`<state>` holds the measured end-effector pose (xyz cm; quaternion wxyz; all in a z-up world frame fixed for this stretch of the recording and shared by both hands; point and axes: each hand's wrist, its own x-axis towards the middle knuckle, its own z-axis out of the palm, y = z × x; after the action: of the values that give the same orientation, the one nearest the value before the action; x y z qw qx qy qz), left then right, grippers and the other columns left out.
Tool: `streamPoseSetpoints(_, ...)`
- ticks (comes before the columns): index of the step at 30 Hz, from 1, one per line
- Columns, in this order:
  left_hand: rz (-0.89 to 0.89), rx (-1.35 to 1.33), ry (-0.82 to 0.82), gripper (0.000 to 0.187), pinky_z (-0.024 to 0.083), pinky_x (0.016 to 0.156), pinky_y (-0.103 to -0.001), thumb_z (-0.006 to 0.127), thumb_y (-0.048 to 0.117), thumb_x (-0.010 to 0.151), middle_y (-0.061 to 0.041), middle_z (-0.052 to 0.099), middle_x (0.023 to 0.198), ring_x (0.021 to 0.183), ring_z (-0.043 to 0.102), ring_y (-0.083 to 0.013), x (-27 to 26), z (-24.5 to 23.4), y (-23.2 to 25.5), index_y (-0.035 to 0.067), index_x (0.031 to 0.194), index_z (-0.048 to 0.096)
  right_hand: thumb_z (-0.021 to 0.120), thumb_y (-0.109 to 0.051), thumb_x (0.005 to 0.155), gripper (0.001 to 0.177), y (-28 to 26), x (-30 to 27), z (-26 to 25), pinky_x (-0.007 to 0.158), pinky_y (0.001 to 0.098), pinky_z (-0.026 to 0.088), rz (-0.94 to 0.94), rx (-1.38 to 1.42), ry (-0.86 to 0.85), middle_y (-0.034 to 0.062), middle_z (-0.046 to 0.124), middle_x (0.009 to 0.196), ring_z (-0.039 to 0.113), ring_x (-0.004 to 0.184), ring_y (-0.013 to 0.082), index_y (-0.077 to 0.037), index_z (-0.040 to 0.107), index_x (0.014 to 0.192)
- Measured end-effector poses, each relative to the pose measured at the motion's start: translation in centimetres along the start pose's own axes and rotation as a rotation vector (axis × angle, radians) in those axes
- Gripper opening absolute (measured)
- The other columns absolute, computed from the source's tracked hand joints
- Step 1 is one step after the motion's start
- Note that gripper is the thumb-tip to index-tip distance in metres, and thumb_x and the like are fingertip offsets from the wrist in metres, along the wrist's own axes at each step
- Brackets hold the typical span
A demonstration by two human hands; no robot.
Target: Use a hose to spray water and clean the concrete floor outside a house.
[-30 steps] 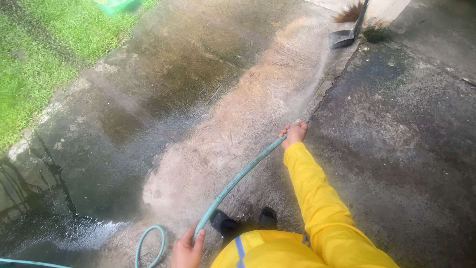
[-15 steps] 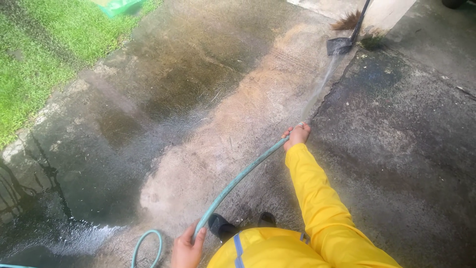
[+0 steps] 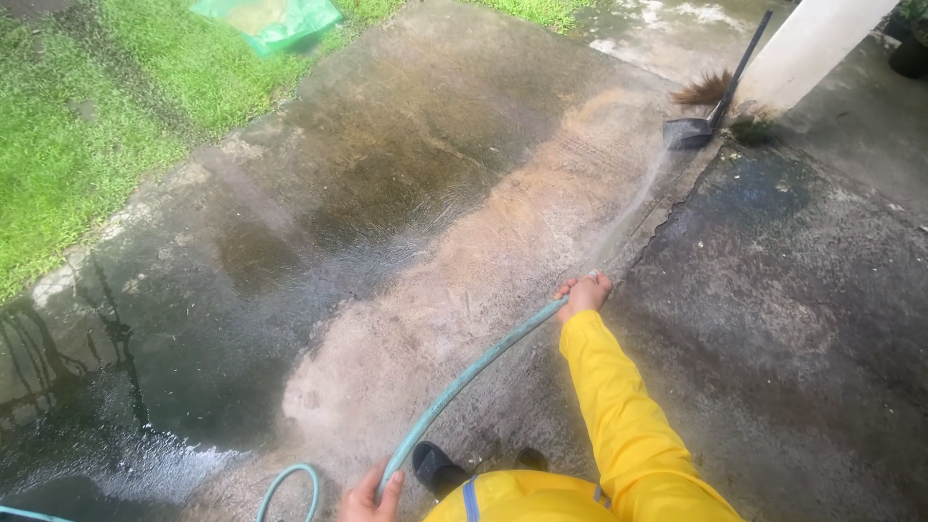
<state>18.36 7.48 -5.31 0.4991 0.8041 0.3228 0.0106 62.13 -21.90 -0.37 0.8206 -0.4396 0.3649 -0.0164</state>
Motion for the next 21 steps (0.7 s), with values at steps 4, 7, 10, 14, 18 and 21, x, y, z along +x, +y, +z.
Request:
streamPoseSetpoints(4,0.057,-0.041,0.001,0.038,0.058,0.094,-0.034,0.079,0.028,0.081,-0.011,0.086,0.093,0.100,0.081,-0.0189,1.6,0.9,-1.4,0.017,0.117,0.079,0.035,-0.020,0.107,0.029,-1.2,0.6,-0.7,0.051,0.0362,0.041,-0.007,-0.001,0.050,0.0053,0.051,0.086,0.044,0.057,0.0163,-0.028,0.037,0.134)
streamPoseSetpoints(7,0.029,-0.001,-0.040,0.039,0.059,0.094,-0.033,0.080,0.029,0.080,-0.011,0.086,0.093,0.100,0.081,-0.0187,2.7,0.9,0.2,0.019,0.118,0.079,0.034,-0.024,0.109,0.022,-1.4,1.9,-2.1,0.051,0.0365,0.042,-0.054,0.015,0.046,0.0057,0.052,0.086,0.046,0.058,0.0162,-0.024,0.038,0.130)
streamPoseSetpoints(10,0.031,0.001,-0.079,0.039,0.058,0.093,-0.033,0.080,0.029,0.081,-0.011,0.085,0.093,0.099,0.081,-0.0198,3.0,0.7,0.7,0.019,0.118,0.078,0.037,-0.021,0.108,0.020,-1.8,2.2,-2.5,0.051,0.0364,0.040,-0.076,0.024,0.056,0.0059,0.050,0.081,0.044,0.057,0.0167,-0.025,0.039,0.127)
streamPoseSetpoints(14,0.071,-0.029,-0.082,0.038,0.058,0.091,-0.034,0.079,0.029,0.080,-0.012,0.086,0.091,0.098,0.082,-0.0207,2.6,0.8,0.5,0.017,0.117,0.078,0.035,-0.020,0.106,0.016,-0.2,3.7,-3.7,0.050,0.0362,0.039,-0.018,0.072,0.083,0.0056,0.050,0.078,0.043,0.055,0.0167,-0.027,0.038,0.121)
streamPoseSetpoints(18,0.162,0.040,0.037,0.038,0.061,0.089,-0.035,0.078,0.031,0.080,-0.012,0.084,0.090,0.093,0.082,-0.0221,2.7,1.3,-3.8,0.018,0.115,0.079,0.034,-0.018,0.106,0.004,3.1,5.8,-4.4,0.048,0.0385,0.038,0.060,0.060,0.038,0.0072,0.047,0.077,0.042,0.054,0.0189,-0.020,0.038,0.107)
streamPoseSetpoints(21,0.223,0.088,0.100,0.038,0.061,0.087,-0.037,0.078,0.030,0.080,-0.014,0.083,0.090,0.092,0.081,-0.0246,2.2,0.8,-6.8,0.016,0.115,0.079,0.034,-0.023,0.108,0.006,3.7,2.9,-2.6,0.049,0.0375,0.037,0.128,0.050,0.050,0.0066,0.048,0.077,0.041,0.055,0.0184,-0.022,0.039,0.105)
